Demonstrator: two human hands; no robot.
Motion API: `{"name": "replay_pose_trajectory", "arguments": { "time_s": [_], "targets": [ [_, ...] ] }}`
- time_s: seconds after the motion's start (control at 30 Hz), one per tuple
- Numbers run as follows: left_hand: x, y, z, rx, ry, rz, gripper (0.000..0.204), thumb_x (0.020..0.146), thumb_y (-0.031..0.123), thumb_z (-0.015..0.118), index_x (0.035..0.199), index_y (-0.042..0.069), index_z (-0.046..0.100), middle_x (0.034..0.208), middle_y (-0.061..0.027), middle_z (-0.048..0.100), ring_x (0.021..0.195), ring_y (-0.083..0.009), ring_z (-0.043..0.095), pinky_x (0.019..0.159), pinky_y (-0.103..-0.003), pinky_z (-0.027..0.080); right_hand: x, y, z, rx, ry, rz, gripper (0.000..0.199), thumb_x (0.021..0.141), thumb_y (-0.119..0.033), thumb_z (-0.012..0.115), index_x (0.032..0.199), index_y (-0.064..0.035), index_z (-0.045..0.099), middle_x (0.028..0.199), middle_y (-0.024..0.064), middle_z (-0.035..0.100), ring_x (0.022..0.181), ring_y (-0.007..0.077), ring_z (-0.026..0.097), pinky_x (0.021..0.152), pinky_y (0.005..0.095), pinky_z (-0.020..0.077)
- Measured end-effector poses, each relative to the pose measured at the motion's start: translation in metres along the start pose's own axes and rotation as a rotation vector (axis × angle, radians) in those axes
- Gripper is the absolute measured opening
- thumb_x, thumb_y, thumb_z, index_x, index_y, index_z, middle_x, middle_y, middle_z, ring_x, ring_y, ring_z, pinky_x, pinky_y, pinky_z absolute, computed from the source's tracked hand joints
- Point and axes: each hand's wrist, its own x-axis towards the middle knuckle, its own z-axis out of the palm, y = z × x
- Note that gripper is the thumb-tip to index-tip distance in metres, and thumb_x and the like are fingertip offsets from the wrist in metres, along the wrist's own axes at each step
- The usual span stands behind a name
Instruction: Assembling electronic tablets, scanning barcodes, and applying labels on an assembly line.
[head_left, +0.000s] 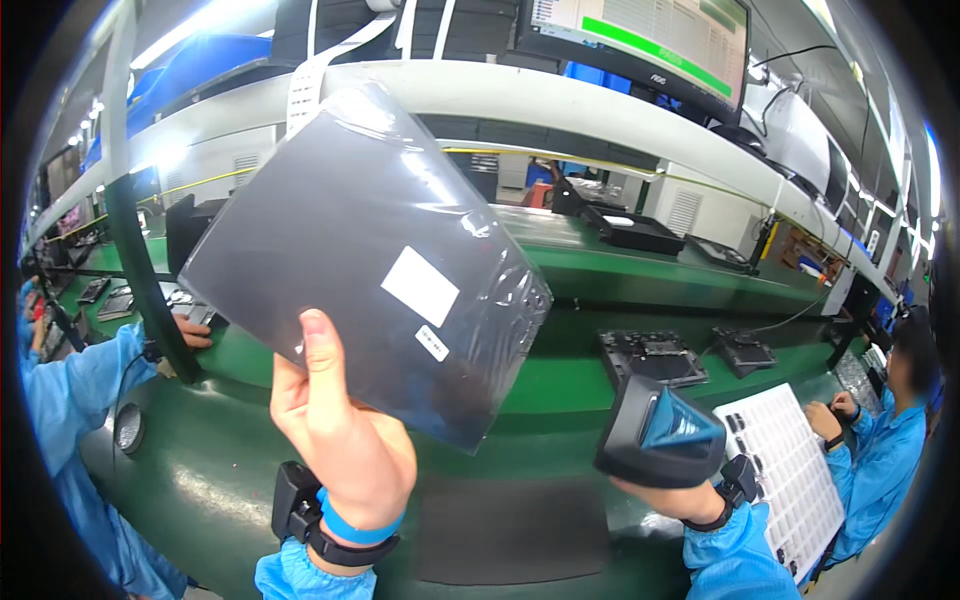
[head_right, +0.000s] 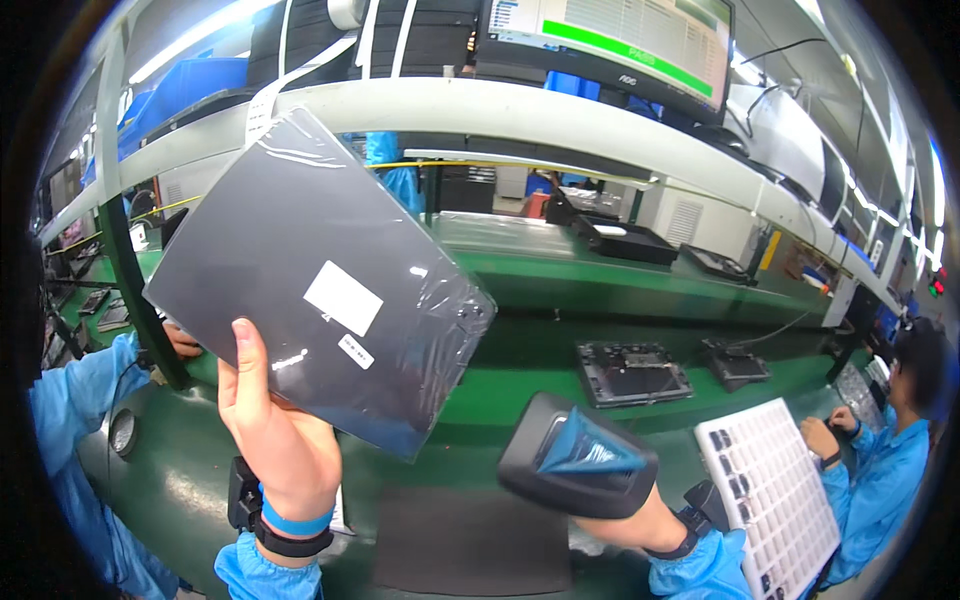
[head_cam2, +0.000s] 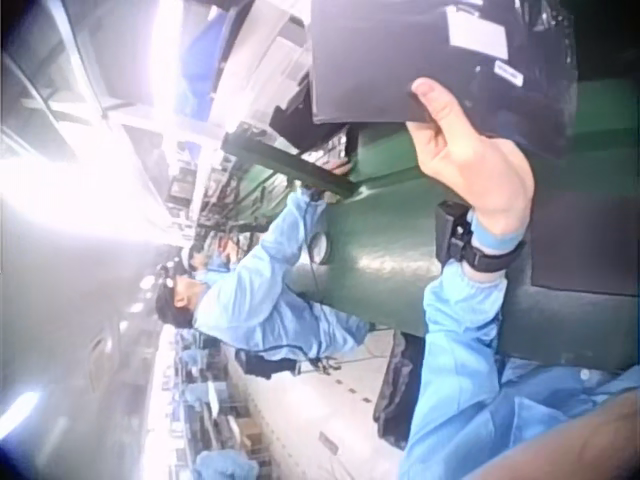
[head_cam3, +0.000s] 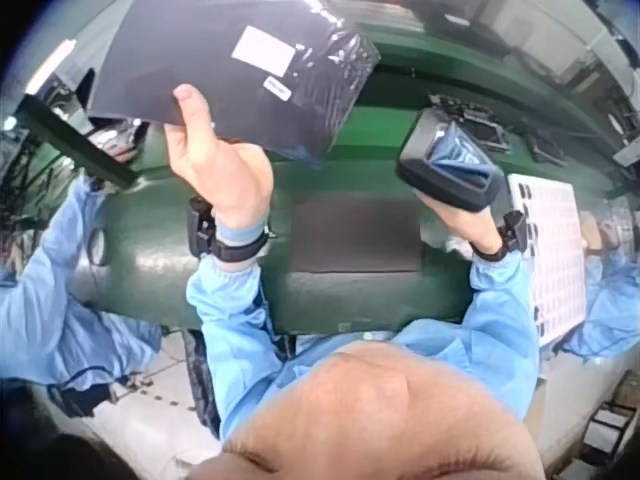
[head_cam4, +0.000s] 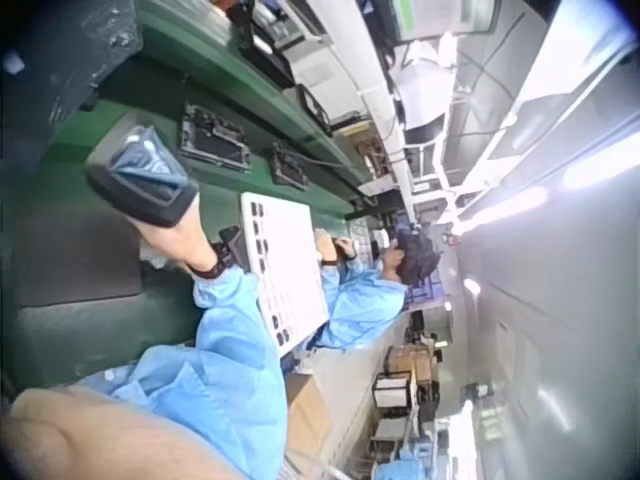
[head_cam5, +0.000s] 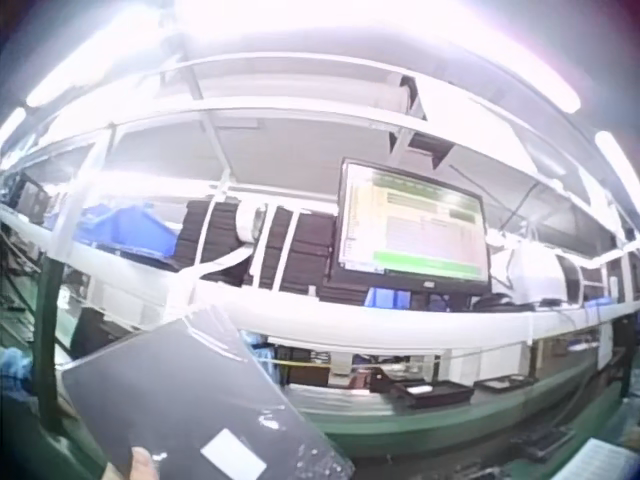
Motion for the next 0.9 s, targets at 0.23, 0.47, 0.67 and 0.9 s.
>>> {"name": "replay_pose_trajectory", "arguments": {
  "time_s": [0.23,0.47,0.67,0.9],
  "targets": [
    [-0.002,-0.008,-0.005,0.047,-0.003,-0.016,0.027,0.108,0.018,0.064,0.123,-0.004,0.067,0.115,-0.0094,0.071,0.099,-0.0149,0.065,0.092,-0.03,0.052,0.024,0.003,0.03,0.138,-0.023,-0.161,0.037,0.072,-0.002,0.078,0.109,-0.0002,0.074,0.099,0.0128,0.076,0.085,0.0281,0.075,0.079,0.0364,0.0573],
    [-0.003,-0.013,-0.005,0.052,-0.077,-0.034,0.024,0.108,0.015,0.063,0.121,-0.005,0.066,0.115,-0.0095,0.07,0.103,-0.0162,0.065,0.094,-0.033,0.051,0.011,0.017,0.033,0.111,0.027,-0.187,0.039,0.069,-0.004,0.078,0.108,0.0003,0.072,0.093,0.0132,0.074,0.076,0.031,0.072,0.072,0.0361,0.0557],
    [-0.01,-0.027,-0.016,0.143,-0.051,0.051,0.022,0.105,0.008,0.065,0.119,-0.009,0.068,0.114,-0.0111,0.072,0.102,-0.0153,0.064,0.094,-0.031,0.05,0.022,0.004,0.031,0.277,0.014,-0.164,0.051,0.072,-0.004,0.079,0.122,0.0026,0.07,0.103,0.0144,0.076,0.088,0.03,0.075,0.081,0.0364,0.0578],
    [-0.028,0.014,-0.003,0.985,-0.632,0.19,0.013,0.099,0.009,0.073,0.104,-0.002,0.074,0.087,-0.0149,0.075,0.078,-0.0248,0.074,0.073,-0.03,0.056,0.035,-0.007,0.003,0.409,0.481,-0.003,0.036,0.088,-0.003,0.081,0.121,0.0012,0.068,0.099,0.006,0.074,0.08,0.0132,0.069,0.072,0.0306,0.057]
  ]
}}
